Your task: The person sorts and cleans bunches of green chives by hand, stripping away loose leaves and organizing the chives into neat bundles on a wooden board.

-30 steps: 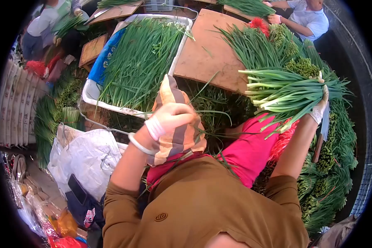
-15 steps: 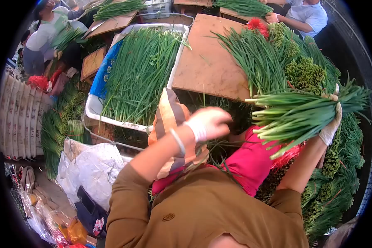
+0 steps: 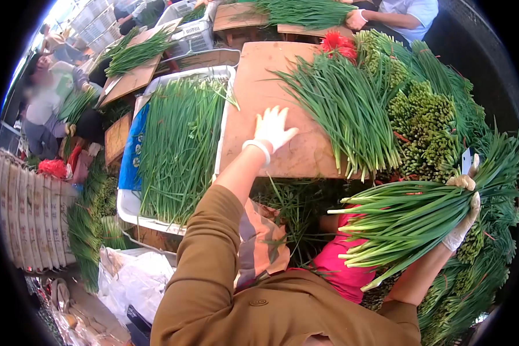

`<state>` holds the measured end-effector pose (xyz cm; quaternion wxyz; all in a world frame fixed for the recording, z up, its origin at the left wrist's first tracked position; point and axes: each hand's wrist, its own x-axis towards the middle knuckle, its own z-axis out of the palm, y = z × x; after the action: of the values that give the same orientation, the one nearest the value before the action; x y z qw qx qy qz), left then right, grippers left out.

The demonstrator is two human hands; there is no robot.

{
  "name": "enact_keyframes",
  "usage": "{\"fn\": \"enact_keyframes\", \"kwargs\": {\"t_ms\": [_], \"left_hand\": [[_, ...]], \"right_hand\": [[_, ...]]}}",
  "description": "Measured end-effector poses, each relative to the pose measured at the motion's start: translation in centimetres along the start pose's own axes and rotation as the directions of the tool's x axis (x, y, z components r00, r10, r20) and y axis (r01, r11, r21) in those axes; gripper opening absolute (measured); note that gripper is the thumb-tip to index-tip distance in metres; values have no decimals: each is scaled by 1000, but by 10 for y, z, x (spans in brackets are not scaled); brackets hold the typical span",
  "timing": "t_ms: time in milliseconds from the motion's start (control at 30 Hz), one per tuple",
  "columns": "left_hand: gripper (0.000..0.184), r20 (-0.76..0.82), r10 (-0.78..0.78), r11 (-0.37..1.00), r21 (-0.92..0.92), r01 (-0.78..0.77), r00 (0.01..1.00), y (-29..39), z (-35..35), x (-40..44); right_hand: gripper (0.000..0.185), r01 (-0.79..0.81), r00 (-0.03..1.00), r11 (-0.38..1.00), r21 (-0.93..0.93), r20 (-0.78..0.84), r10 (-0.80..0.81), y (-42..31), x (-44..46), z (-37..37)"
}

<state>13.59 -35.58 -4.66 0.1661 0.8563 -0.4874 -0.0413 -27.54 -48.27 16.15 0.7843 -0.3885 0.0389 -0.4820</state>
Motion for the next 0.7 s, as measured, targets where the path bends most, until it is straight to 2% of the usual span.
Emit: {"fn": "enact_keyframes", "kwargs": {"t_ms": [100,133,167,200,267,333,400,467,500,533,600,667,700], "left_hand": [[70,7,241,969,-67,-240,971,27,14,5],[61,-18,364,926,-99,-364,931,39,12,-2],[52,63,471,876,-151,-458,880,51,1,-13],[44,134,571,815,-209,-540,810,64,-10,-27],[23,116,786,607,-332,-722,608,77,-19,-73],[16,524,779,540,-279,-794,346,87,-35,-131],[18,385,908,336,-434,-836,165,60,-32,-165],[19,500,746,621,-287,-729,439,50,-52,-151],[16,457,660,726,-187,-662,596,50,-69,-137],[20,18,644,717,-365,-594,765,31,-51,-131],[35,78,366,792,-549,-266,927,42,-73,-114],[52,153,364,513,-856,-61,919,54,-58,-111],[62,186,375,333,-941,56,908,61,-50,-110]], "right_hand": [[81,12,999,1000,-24,-39,-13,8,5,-3],[80,26,998,999,-42,-48,-28,12,6,-1],[80,17,997,990,-138,-72,-27,12,7,0],[80,24,999,994,-111,-26,-27,11,9,-4],[81,56,995,996,-71,-79,-62,8,7,1],[83,18,999,1000,17,-34,-17,1,6,6],[84,-29,999,997,75,17,28,-1,3,9],[85,-80,995,991,106,70,73,3,3,15],[86,-115,993,980,163,53,108,7,2,15],[84,-143,989,985,101,45,139,12,2,20],[82,-151,987,985,78,-40,154,36,0,38],[80,-294,956,956,20,-6,294,61,6,46],[78,-360,933,933,5,-11,360,76,9,51]]}}
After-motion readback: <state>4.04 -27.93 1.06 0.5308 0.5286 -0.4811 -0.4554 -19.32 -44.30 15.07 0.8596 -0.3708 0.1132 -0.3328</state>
